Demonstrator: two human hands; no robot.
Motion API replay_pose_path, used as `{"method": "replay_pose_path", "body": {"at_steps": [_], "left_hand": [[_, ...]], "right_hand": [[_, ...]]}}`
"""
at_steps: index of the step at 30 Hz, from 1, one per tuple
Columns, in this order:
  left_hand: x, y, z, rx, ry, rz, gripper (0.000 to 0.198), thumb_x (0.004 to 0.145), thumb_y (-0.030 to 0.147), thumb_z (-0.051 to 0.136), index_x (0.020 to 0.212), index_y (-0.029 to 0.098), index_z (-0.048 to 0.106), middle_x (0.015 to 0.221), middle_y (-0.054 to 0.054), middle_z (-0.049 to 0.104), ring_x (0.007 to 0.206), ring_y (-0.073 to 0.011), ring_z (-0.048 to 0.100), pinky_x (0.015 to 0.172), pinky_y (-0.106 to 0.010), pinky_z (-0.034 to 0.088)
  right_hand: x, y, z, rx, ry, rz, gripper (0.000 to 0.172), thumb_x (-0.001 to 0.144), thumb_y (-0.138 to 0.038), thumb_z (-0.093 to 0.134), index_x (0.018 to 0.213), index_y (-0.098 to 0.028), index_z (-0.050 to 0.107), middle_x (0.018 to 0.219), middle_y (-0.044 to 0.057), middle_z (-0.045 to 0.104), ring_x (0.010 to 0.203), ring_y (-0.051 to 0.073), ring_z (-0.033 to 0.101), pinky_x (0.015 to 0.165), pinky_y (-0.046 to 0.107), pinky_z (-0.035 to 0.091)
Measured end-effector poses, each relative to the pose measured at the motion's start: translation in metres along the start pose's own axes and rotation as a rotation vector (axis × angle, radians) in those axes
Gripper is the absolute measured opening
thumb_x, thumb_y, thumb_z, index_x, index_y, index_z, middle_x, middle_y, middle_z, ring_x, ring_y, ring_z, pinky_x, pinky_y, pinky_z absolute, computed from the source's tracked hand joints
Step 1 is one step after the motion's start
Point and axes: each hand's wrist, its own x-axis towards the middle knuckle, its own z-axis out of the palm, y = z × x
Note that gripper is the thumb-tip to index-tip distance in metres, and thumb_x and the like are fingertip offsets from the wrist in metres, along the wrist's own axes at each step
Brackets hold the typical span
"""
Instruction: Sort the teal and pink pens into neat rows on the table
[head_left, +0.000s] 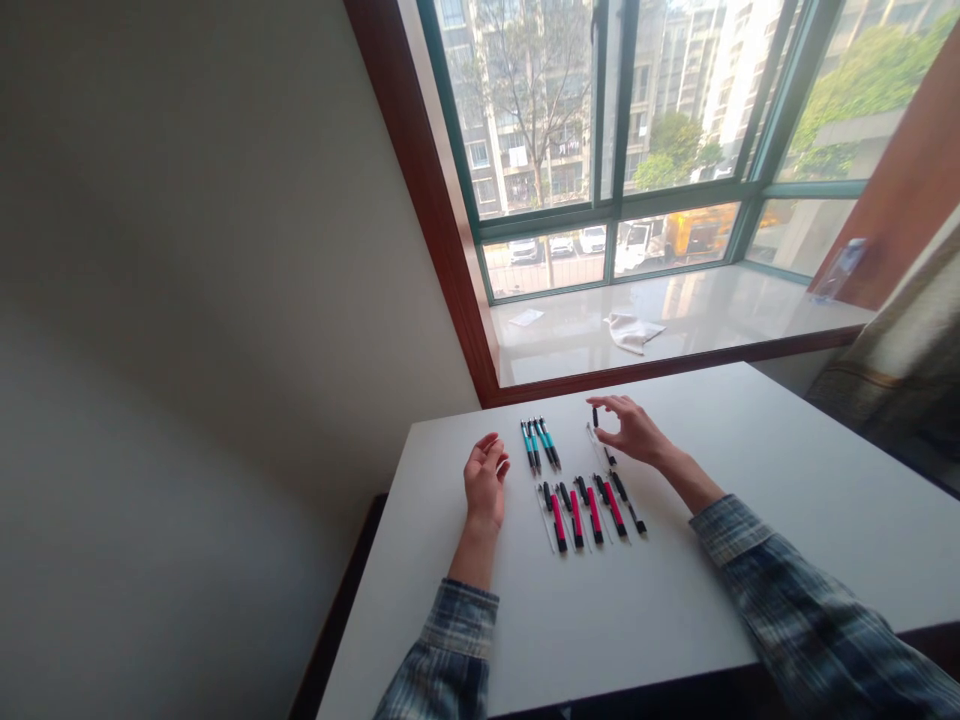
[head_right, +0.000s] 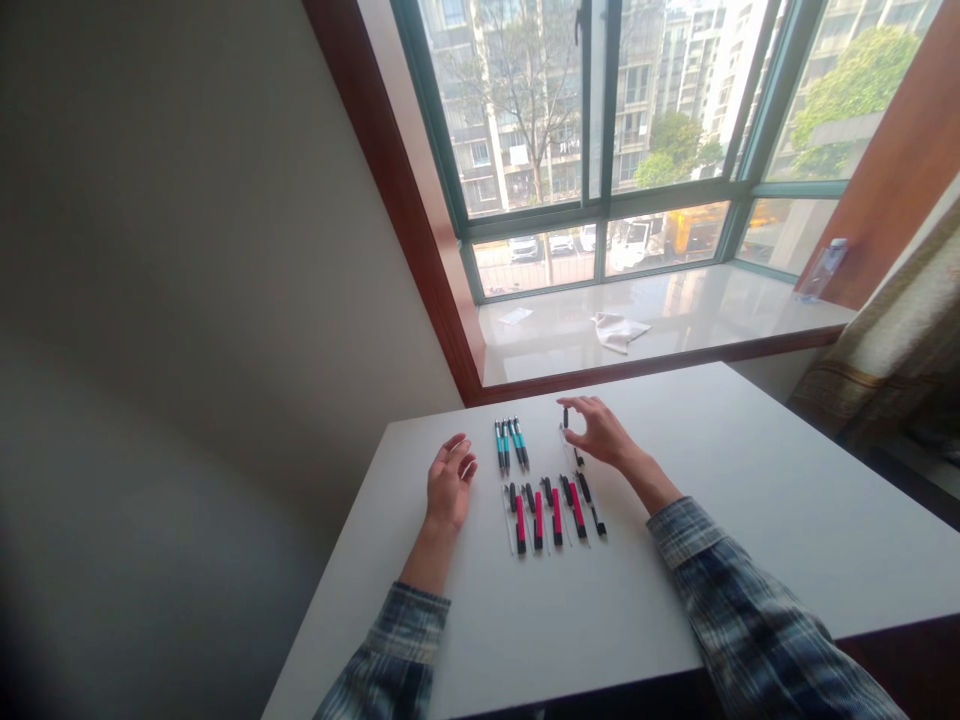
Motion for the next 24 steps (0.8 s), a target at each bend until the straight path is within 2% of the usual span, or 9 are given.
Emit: {"method": "replay_pose_path", "body": {"at_steps": [2,5,7,9,11,15,18,21,24], "left_hand": [[-0.003,0.0,0.004,0.07,-0.086,0.057,0.033,0.074,0.033,0.084,0.102,0.021,0.073,0.097,-0.004,0.07,0.073,-0.0102,0.062,0.073,-0.024,0.049],[-0.011,-0.001,0.011,0.227,-0.288,0.149,0.031,0.078,0.037,0.082,0.1,0.019,0.073,0.097,-0.008,0.072,0.074,-0.0146,0.065,0.072,-0.026,0.051],[-0.017,-0.002,0.015,0.309,-0.419,0.196,0.032,0.078,0.036,0.083,0.102,0.018,0.072,0.094,-0.009,0.073,0.077,-0.0182,0.068,0.07,-0.027,0.053],[-0.021,-0.002,0.017,0.349,-0.49,0.218,0.031,0.079,0.036,0.083,0.102,0.018,0.072,0.089,-0.009,0.074,0.079,-0.0206,0.07,0.071,-0.028,0.054],[-0.023,-0.003,0.018,0.357,-0.499,0.221,0.03,0.077,0.035,0.084,0.099,0.018,0.073,0.084,-0.008,0.074,0.079,-0.0214,0.071,0.073,-0.028,0.054],[-0.023,-0.002,0.018,0.391,-0.403,0.252,0.026,0.074,0.031,0.087,0.093,0.019,0.074,0.08,-0.007,0.074,0.075,-0.0201,0.069,0.073,-0.029,0.053],[-0.024,0.001,0.018,0.47,-0.331,0.316,0.017,0.076,0.029,0.085,0.088,0.021,0.075,0.082,-0.006,0.074,0.077,-0.0195,0.067,0.071,-0.027,0.051],[-0.027,0.002,0.019,0.532,-0.313,0.362,0.012,0.077,0.028,0.082,0.086,0.022,0.077,0.087,-0.005,0.075,0.078,-0.0198,0.066,0.07,-0.028,0.049],[-0.028,0.002,0.017,0.662,-0.341,0.426,0.01,0.082,0.029,0.076,0.091,0.024,0.077,0.093,-0.003,0.076,0.083,-0.0207,0.066,0.074,-0.031,0.05]], "right_hand": [[0.0,-0.025,0.005,0.026,0.083,-0.108,0.054,0.088,-0.024,0.066,0.14,-0.027,0.055,0.125,0.01,0.065,0.116,0.031,0.059,0.097,0.055,0.054],[-0.003,-0.065,0.021,0.097,0.021,-0.273,0.056,0.09,-0.025,0.067,0.144,-0.029,0.051,0.128,0.009,0.063,0.12,0.03,0.057,0.098,0.052,0.055],[-0.006,-0.086,0.031,0.132,-0.039,-0.315,0.054,0.092,-0.027,0.066,0.144,-0.031,0.051,0.128,0.01,0.063,0.118,0.029,0.058,0.094,0.05,0.057],[-0.009,-0.098,0.037,0.154,-0.068,-0.326,0.05,0.095,-0.029,0.063,0.143,-0.032,0.052,0.127,0.01,0.063,0.115,0.028,0.06,0.09,0.047,0.059],[-0.009,-0.099,0.038,0.175,-0.07,-0.334,0.049,0.096,-0.03,0.063,0.143,-0.033,0.052,0.127,0.01,0.063,0.114,0.027,0.06,0.089,0.045,0.058],[0.0,-0.07,0.028,0.173,0.014,-0.279,0.051,0.091,-0.037,0.071,0.139,-0.028,0.056,0.119,0.009,0.069,0.111,0.028,0.062,0.094,0.046,0.055],[0.01,-0.027,0.018,0.069,0.16,-0.064,0.026,0.096,-0.037,0.063,0.116,-0.023,0.071,0.097,0.009,0.073,0.098,0.028,0.065,0.09,0.046,0.053],[0.013,0.012,0.018,-0.033,0.121,0.103,0.023,0.095,-0.04,0.063,0.101,-0.022,0.076,0.089,0.008,0.075,0.091,0.028,0.066,0.086,0.046,0.052],[0.011,0.031,0.025,-0.051,0.065,0.188,0.027,0.09,-0.045,0.067,0.1,-0.022,0.078,0.087,0.007,0.076,0.088,0.028,0.065,0.083,0.043,0.051]]}}
